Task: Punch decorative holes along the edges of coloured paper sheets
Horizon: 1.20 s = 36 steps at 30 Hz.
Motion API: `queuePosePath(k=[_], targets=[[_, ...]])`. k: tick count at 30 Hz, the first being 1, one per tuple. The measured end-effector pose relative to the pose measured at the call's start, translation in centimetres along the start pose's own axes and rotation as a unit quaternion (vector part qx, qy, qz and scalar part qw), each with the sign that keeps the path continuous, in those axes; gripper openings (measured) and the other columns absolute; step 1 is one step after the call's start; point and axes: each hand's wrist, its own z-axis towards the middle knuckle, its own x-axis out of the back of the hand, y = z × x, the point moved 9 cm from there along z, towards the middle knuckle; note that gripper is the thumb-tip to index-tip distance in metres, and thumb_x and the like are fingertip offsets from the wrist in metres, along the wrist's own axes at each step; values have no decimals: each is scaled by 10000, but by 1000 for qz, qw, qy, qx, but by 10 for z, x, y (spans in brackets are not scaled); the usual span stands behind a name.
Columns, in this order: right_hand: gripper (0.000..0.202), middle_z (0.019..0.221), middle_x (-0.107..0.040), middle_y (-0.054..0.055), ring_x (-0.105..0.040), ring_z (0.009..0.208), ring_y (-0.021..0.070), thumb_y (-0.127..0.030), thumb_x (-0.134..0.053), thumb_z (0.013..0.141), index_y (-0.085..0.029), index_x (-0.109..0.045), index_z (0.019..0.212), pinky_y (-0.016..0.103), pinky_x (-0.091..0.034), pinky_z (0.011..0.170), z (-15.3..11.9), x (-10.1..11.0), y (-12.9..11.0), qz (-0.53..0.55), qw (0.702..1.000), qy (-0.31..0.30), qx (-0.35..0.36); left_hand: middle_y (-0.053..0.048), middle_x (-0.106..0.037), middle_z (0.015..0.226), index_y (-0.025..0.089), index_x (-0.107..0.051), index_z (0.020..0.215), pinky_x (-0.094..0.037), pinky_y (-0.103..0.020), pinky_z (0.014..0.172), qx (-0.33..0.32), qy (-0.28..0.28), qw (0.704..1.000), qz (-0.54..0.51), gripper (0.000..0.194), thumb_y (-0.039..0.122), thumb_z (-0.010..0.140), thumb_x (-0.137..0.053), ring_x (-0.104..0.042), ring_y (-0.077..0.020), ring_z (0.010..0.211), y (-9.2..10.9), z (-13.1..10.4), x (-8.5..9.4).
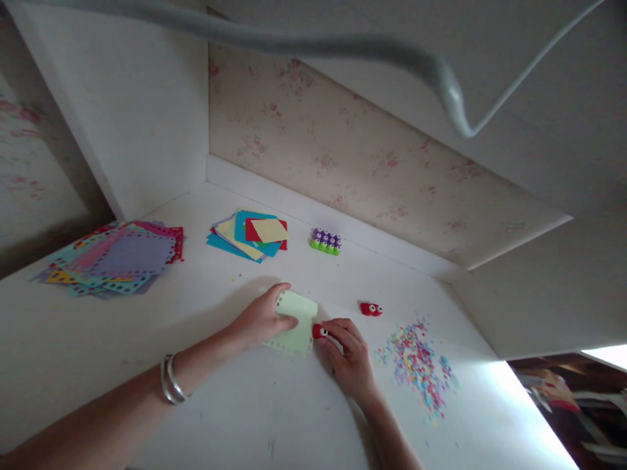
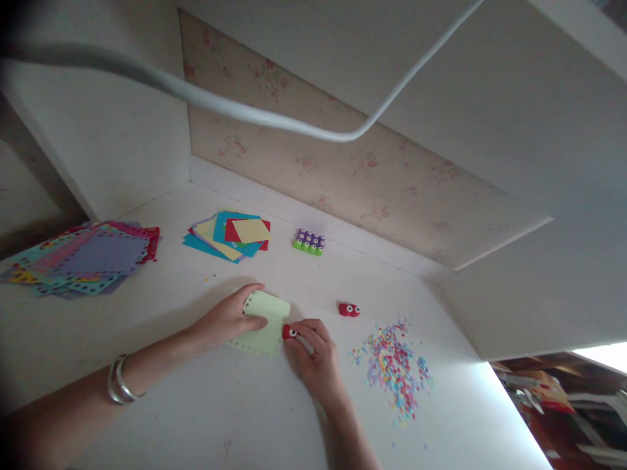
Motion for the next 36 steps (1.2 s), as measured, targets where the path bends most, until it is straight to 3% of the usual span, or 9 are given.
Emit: queuePosePath(k=[6, 10, 13, 18, 21, 29, 36], targets=[[184, 997, -643, 65, -644, 914, 203, -235, -641, 903, -273, -717, 1066, 322, -568, 753, 0, -6, -1, -13, 1000, -21, -9, -89, -692, 1019, 171, -415, 1400, -496, -318, 730, -24, 28, 997, 68, 732, 306, 739, -700, -665, -236, 854, 10, -4, 4], [197, 1010, -650, 74, -645, 881, 192, -235, -626, 914, -251, -712, 1090, 309, -564, 716, 0, -12, -3, -38, 998, -54, -2, -70, -702, 864, 176, -298, 1487, -496, -327, 674, -58, 33, 986, 153, 782, 313, 806, -658, -673, -246, 767, 13, -8, -4], [205, 1036, -674, 78, -649, 937, 198, -216, -585, 942, -245, -700, 1110, 336, -566, 788, 1, -9, -6, -34, 998, -48, 14, -136, -682, 1096, 172, -244, 1513, -522, -373, 789, -110, 51, 971, 204, 791, 276, 834, -637, -672, -272, 942, 20, -14, -9], [202, 1031, -719, 66, -675, 945, 199, -192, -563, 954, -252, -701, 1089, 358, -575, 826, -1, 3, -6, -37, 999, -14, 8, -134, -503, 1376, 210, -573, 1274, -458, -439, 1027, -226, 84, 930, 277, 423, 251, 856, -628, -532, -284, 1228, 45, -29, -8], [243, 1073, -719, 63, -671, 1002, 209, -175, -568, 947, -267, -694, 1133, 371, -577, 851, -4, 0, -8, -36, 998, -32, 32, -125, -422, 1475, 223, -657, 1188, -400, -486, 1080, -256, 108, 900, 335, 330, 312, 871, -631, -446, -318, 1312, 55, -37, -5], [234, 1075, -742, 53, -706, 971, 203, -186, -579, 945, -264, -712, 1121, 362, -593, 871, -5, -5, 0, -56, 998, -33, 21, -67, -582, 1375, 264, -660, 1205, -255, -549, 1138, -244, -22, 901, 357, 363, 323, 849, -628, -459, -296, 1323, 38, -38, -27], [235, 1077, -748, 53, -714, 977, 216, -202, -565, 950, -267, -721, 1113, 389, -601, 874, -5, -5, -1, -41, 998, -41, 6, -62, -618, 1327, 279, -681, 1157, -190, -561, 1148, -234, -27, 918, 319, 344, 304, 817, -639, -483, -306, 1298, 38, -37, -26]])
